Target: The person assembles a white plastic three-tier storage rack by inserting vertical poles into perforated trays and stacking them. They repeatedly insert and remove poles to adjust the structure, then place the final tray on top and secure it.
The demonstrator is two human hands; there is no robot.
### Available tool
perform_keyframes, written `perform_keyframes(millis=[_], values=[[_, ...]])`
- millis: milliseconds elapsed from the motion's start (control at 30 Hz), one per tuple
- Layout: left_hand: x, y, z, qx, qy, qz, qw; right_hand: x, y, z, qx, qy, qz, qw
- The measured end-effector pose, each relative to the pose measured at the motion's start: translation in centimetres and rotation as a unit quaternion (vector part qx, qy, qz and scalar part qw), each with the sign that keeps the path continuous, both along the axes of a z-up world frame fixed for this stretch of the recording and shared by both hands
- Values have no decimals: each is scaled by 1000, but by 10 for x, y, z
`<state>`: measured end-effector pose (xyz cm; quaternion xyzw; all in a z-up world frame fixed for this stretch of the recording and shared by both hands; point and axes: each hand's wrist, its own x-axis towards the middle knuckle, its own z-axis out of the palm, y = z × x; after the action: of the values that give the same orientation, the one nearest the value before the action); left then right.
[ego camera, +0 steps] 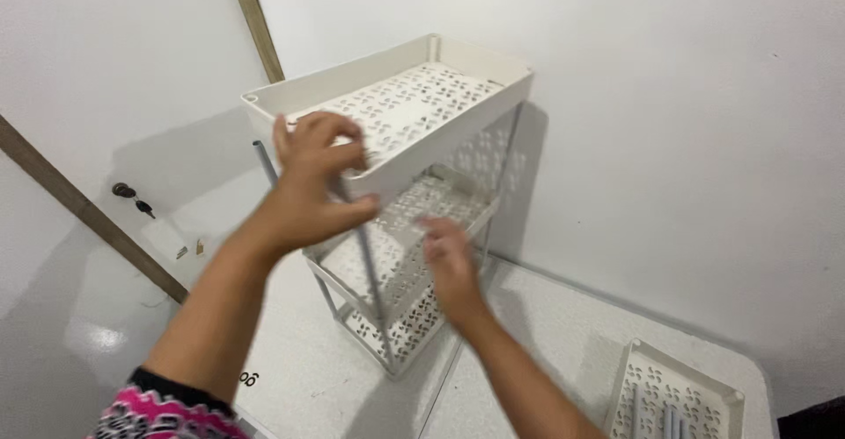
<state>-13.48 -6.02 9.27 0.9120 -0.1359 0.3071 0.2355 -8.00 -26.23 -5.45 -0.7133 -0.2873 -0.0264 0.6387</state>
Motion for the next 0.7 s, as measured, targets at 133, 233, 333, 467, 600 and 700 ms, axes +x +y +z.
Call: perform_keyframes(millis=[133, 233, 333, 467, 600, 700], values=[[-10, 73, -17, -137, -9, -78, 987, 62, -23, 1, -75, 45, -285, 955], [0, 125, -22, -231, -13, -99, 968, 105, -28, 3, -28, -67, -269, 960], [10, 161, -19, -294, -1, -81, 952, 120, -18, 11, 66, -126, -218, 966], [8, 166, 0, -282, 15, 4, 959, 95, -10, 11, 103, -66, -181, 976], [9, 115, 19, 49, -54, 153, 985, 76, -7, 10, 97, -24, -205, 974], [24, 46, 20, 92, -96, 69, 989, 66, -9, 9, 121, -52, -207, 969]])
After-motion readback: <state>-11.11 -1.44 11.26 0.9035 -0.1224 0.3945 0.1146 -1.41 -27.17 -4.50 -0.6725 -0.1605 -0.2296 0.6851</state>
